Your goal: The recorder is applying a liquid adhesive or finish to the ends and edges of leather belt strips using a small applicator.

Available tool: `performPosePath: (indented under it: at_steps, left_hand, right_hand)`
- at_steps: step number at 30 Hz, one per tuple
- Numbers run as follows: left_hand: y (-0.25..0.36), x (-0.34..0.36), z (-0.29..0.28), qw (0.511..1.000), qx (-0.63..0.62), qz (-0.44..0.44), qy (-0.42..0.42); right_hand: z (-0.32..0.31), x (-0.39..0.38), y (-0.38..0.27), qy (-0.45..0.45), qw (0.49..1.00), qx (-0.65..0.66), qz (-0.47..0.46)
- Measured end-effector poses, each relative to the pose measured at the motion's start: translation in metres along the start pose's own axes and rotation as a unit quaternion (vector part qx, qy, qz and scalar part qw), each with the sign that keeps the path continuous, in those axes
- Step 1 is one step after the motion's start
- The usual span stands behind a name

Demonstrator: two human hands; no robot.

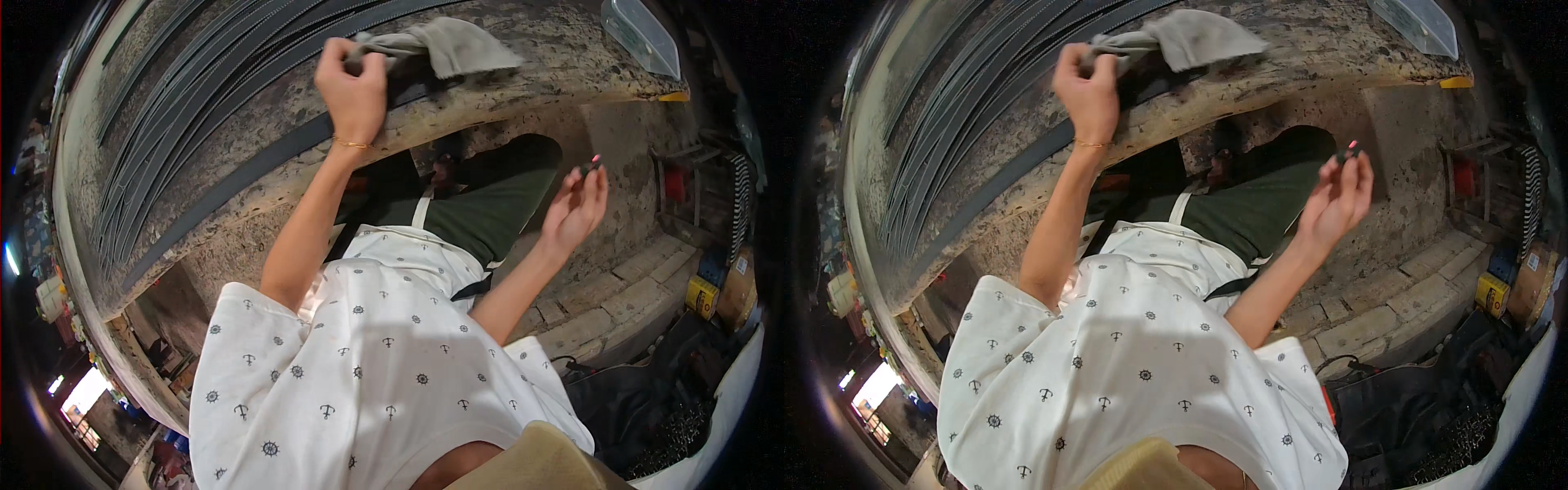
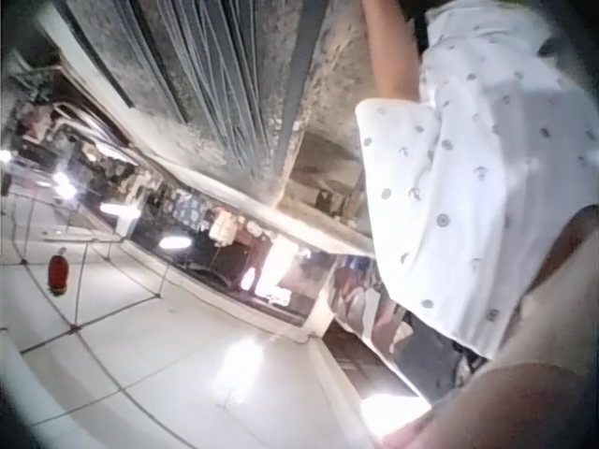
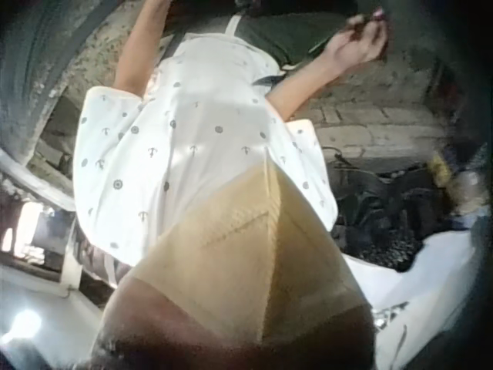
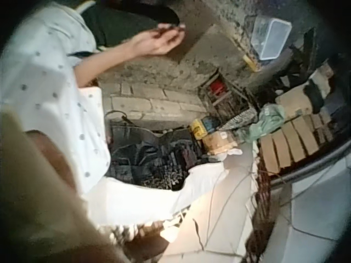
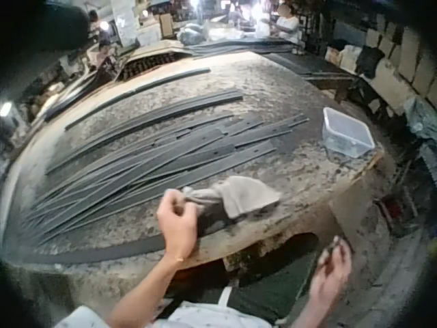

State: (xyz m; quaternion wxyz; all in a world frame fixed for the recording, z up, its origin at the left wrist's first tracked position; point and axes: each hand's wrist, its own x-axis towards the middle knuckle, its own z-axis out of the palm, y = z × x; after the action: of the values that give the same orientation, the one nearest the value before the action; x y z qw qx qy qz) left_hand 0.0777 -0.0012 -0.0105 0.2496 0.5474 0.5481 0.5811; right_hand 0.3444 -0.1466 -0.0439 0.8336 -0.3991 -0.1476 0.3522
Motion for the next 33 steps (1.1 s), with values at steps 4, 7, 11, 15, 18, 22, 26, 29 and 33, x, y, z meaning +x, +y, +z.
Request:
performPosePath:
  at_steps: [4, 7, 11, 15, 18, 22, 26, 29, 33]
  left_hand:
    - [-0.006, 0.021, -0.019, 0.997, -0.037, 0.059, 0.04]
    - [-0.007, 0.03, -0.024, 0.951, 0.139, 0.252, -0.114]
    - [0.01, 0.029, -0.011, 0.852, 0.199, 0.376, -0.306]
    - [-0.004, 0.028, -0.001, 0.815, 0.238, 0.392, -0.355]
    - [-0.009, 0.022, 0.003, 0.881, 0.166, 0.281, -0.342]
    - [0.01, -0.008, 0.02, 0.828, 0.226, 0.382, -0.343]
    - [0.013, -0.004, 0.019, 0.835, 0.213, 0.367, -0.35]
    - [0.009, -0.003, 0.019, 0.839, 0.192, 0.364, -0.355]
    - [0.008, -0.005, 0.019, 0.853, 0.17, 0.342, -0.354]
  right_hand:
    - [-0.013, -0.052, -0.002, 0.02, 0.994, -0.091, 0.051]
    - [-0.014, -0.051, 0.002, 0.044, 0.977, -0.191, 0.079]
    - [0.014, 0.013, 0.007, -0.054, 0.974, -0.219, 0.006]
    - [0.029, 0.07, 0.031, -0.16, 0.979, 0.012, 0.124]
    - [0.029, 0.08, 0.049, -0.145, 0.974, -0.129, 0.116]
    - [0.03, 0.077, 0.045, -0.139, 0.978, -0.091, 0.129]
    - [0.034, 0.076, 0.039, -0.128, 0.982, -0.115, 0.072]
    - [0.046, 0.074, 0.037, -0.091, 0.981, -0.168, -0.003]
    - [0.055, 0.069, 0.028, -0.027, 0.937, -0.317, -0.147]
